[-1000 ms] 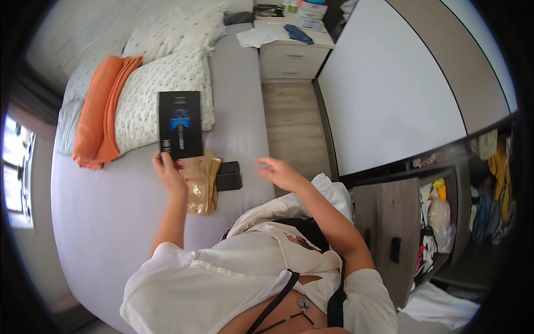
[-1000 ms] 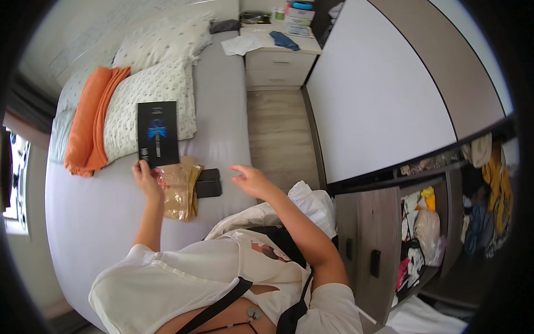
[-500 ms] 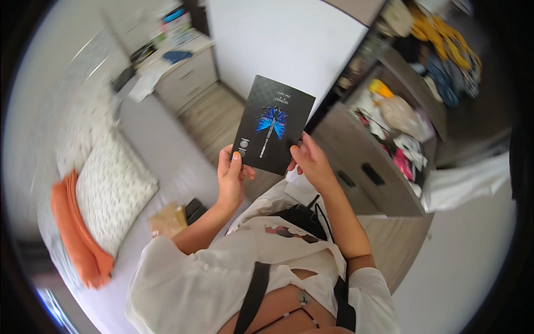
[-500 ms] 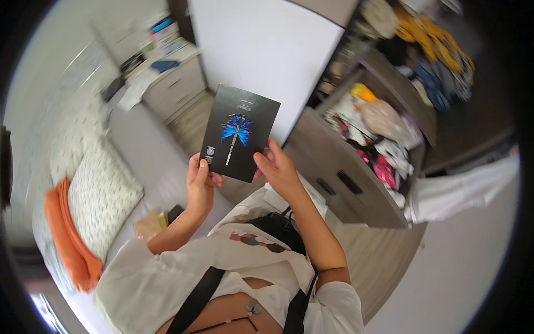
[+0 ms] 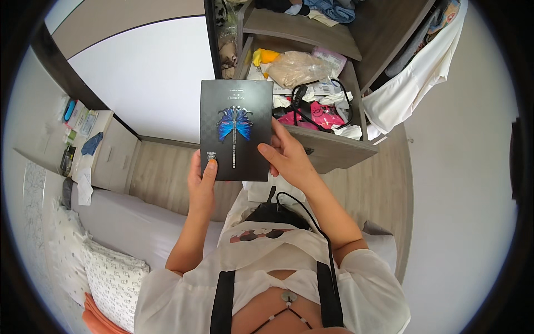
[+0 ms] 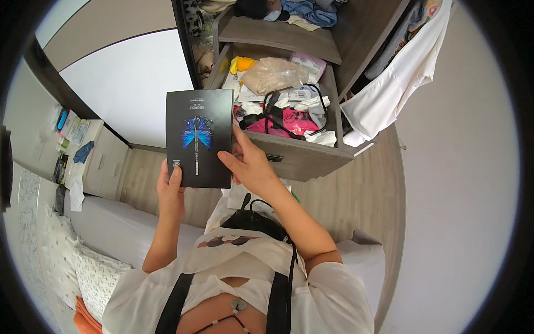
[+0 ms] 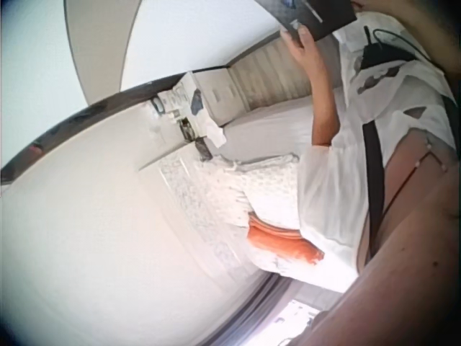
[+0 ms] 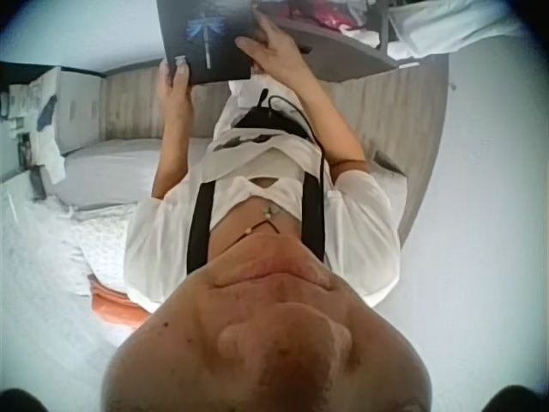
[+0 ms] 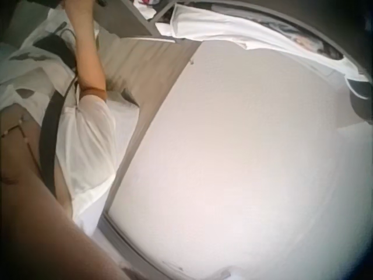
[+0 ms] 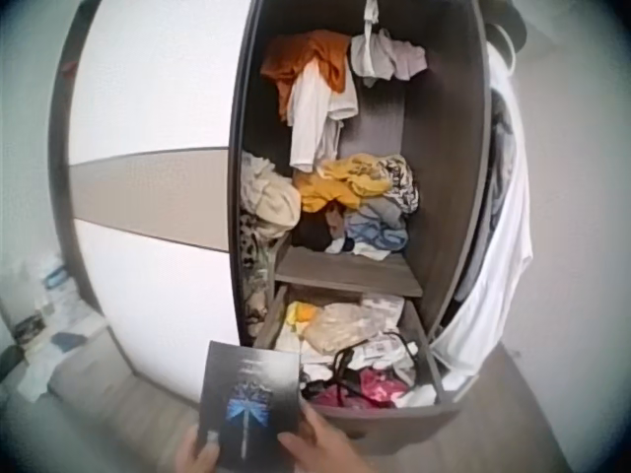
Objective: The person organizes items in a drawer, removing a sheet of labels, a gray pouch, a mirror, and several packaged items, then places a mirror and two boxes on a bed.
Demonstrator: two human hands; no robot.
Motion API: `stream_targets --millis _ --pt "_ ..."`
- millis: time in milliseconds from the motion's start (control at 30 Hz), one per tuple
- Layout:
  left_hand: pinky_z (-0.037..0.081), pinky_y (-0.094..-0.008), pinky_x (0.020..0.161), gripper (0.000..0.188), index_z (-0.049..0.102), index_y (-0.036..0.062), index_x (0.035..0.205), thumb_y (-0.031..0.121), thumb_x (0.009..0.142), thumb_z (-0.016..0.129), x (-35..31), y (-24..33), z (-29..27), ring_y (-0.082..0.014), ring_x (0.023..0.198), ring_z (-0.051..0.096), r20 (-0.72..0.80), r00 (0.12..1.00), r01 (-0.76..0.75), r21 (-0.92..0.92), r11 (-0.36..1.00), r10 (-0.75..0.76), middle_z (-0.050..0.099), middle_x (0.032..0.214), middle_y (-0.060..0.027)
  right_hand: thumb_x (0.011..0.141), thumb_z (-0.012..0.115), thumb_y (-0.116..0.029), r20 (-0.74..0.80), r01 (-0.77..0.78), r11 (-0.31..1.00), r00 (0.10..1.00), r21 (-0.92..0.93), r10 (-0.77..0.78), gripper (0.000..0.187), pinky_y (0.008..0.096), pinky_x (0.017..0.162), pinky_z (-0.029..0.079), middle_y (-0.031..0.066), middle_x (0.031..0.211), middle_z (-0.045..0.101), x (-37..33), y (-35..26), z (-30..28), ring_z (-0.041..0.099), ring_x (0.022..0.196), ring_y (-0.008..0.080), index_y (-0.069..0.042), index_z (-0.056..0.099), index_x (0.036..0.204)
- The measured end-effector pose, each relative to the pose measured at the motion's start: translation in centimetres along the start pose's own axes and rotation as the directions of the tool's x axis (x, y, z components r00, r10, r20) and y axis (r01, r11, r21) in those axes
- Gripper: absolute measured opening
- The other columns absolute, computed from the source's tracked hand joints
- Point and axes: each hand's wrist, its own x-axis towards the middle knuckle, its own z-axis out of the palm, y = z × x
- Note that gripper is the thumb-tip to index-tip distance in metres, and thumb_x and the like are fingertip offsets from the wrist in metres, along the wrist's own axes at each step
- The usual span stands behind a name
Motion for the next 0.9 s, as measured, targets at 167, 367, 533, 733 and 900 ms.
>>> stream_targets --millis 167,367,533,733,900 --pt "0.046 -0.0276 0.055 0.028 0.046 0.0044 0.107 0.023 0.087 0.051 0.1 0.8 0.4 -0.0119 0.072 0.057 -0.04 0.999 0.013 -0.047 0.999 -0.015 0.057 0.088 -0.0049 0.085 0.055 -0.015 0.015 0.004 0.991 1.0 -0.136 -0.002 0.059 0.0244 0.05 0.045 0.0099 0.084 0.06 0.3 -0.8 -0.3 0.052 0.053 0.0117 -0.008 0.025 0.135" --pt "0.046 -0.0274 0.054 0.025 0.047 0.0035 0.104 0.02 0.085 0.053 4.1 2.4 1.1 -0.0127 0.071 0.056 -0.161 0.979 -0.127 0.011 0.992 0.127 0.058 0.088 -0.0062 0.082 0.057 -0.015 0.056 0.262 0.789 0.959 -0.555 -0.279 0.028 0.0293 0.066 0.047 0.0113 0.09 0.063 1.1 -4.8 -5.7 0.06 0.071 0.0217 -0.006 0.058 0.108" --pt "0.05 -0.0287 0.056 0.027 0.046 0.0007 0.103 0.021 0.086 0.053 8.3 5.2 3.0 -0.0148 0.076 0.058 -0.086 0.983 -0.162 0.008 0.987 0.163 0.056 0.094 -0.0089 0.078 0.059 -0.01 0.15 0.246 0.292 0.937 -0.924 -0.314 0.037 0.0331 0.071 0.048 0.011 0.101 0.059 7.1 -6.4 -12.6 0.059 0.08 0.0228 -0.009 0.054 0.114" --pt "0.053 -0.0272 0.057 0.031 0.045 0.0001 0.105 0.024 0.086 0.053 11.5 5.0 5.4 -0.0144 0.07 0.06 -0.125 0.98 -0.159 -0.003 0.987 0.158 0.059 0.088 -0.0087 0.075 0.057 -0.011 0.027 0.02 -0.1 0.997 -0.995 -0.073 0.066 0.0379 0.083 0.046 0.0105 0.127 0.042 14.3 -2.4 -16.5 0.052 0.105 0.0309 -0.022 0.027 0.133" --pt "0.054 -0.0263 0.055 0.031 0.045 -0.0009 0.104 0.024 0.086 0.053 11.6 4.8 5.2 -0.0148 0.07 0.061 -0.13 0.983 -0.134 -0.012 0.991 0.131 0.059 0.089 -0.0103 0.076 0.054 -0.01 0.063 0.065 0.064 0.998 -0.996 -0.027 0.049 0.0393 0.083 0.046 0.0128 0.114 0.053 17.1 0.9 -17.5 0.055 0.099 0.0314 -0.019 0.043 0.123"
